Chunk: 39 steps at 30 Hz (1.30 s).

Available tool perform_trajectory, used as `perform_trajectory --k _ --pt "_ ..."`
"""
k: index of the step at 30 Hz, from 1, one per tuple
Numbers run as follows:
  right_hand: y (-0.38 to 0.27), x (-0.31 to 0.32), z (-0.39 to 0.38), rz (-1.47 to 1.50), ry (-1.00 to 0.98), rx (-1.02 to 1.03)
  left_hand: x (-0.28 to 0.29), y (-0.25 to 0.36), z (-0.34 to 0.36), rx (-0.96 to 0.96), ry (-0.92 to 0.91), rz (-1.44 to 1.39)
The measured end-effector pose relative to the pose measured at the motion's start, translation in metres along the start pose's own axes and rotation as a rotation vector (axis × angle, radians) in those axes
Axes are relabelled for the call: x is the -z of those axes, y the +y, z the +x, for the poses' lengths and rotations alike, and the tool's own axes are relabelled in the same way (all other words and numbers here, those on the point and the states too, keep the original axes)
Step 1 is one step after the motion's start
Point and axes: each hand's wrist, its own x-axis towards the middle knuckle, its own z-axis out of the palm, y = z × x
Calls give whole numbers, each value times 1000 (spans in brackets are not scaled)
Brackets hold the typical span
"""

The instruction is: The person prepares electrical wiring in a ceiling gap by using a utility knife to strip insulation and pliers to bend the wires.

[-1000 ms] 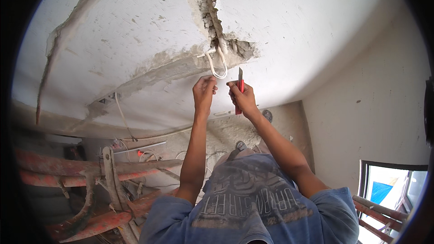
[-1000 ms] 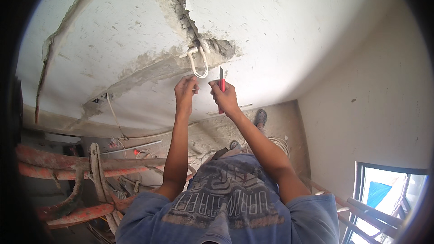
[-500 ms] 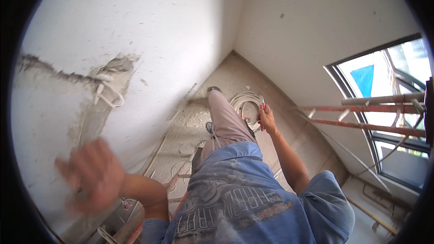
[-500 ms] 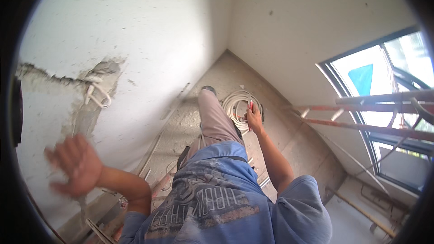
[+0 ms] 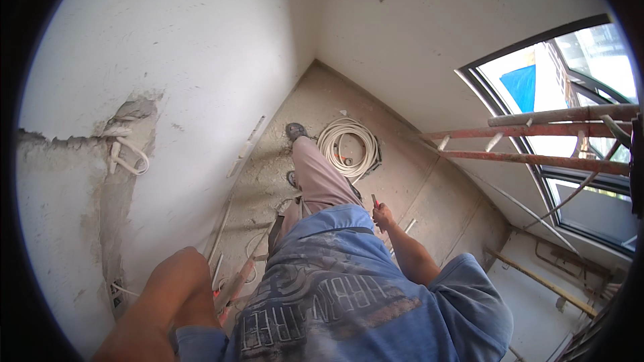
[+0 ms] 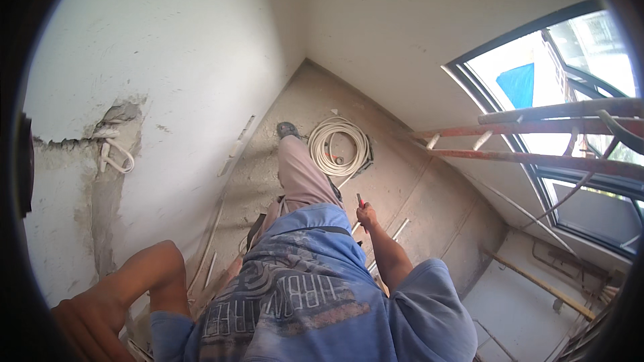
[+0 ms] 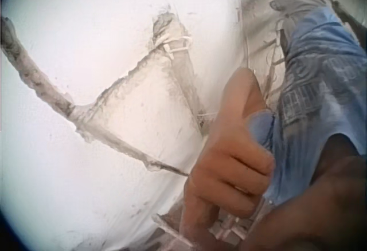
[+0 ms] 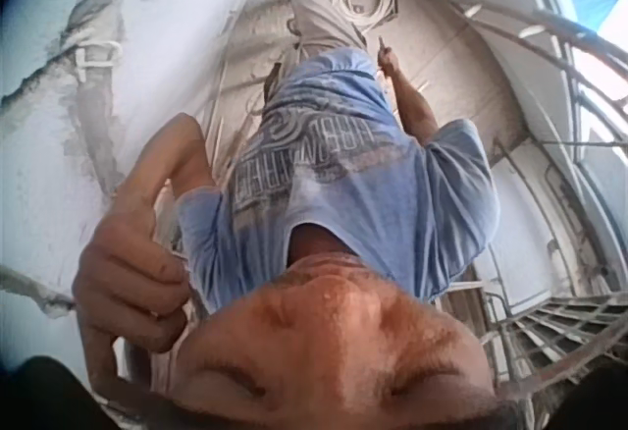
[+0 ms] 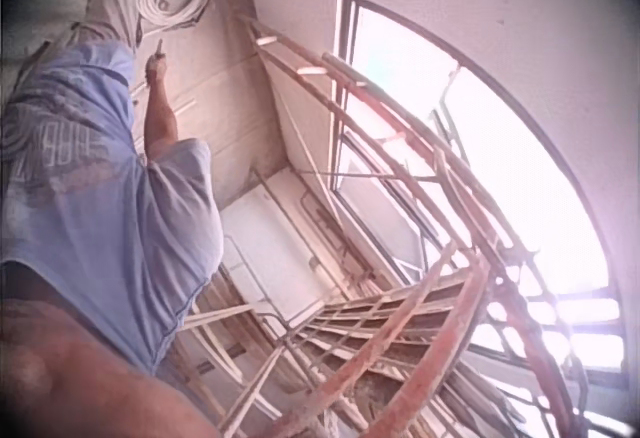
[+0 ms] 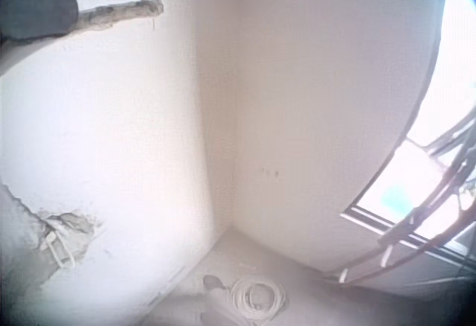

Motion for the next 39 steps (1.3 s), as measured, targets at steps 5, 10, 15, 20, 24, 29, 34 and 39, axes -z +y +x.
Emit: perform_trajectory --k 5,10,15,20,24,29,34,39 --pt "-137 -13 36 196 -49 402 13 30 -10 -99 -105 198" --pt "-369 -50 -79 109 -443 834 44 80 -89 -87 531 1030" --pt "-479 -93 -192 9 -703 1284 141 25 -207 559 1422 1377" --pt "-492 -139 -272 -5 -697 1488 171 -7 -262 588 1660 936" --pt "-486 -156 -297 -23 -568 1459 187 0 -262 404 1622 531" --pt "-489 -159 -326 -78 -425 1573 187 15 -253 323 1632 371" --pt "-498 -169 -342 -62 -357 1627 188 19 -254 330 1603 401" --pt "-502 -176 -345 -83 -306 1634 191 18 -263 350 1554 369"
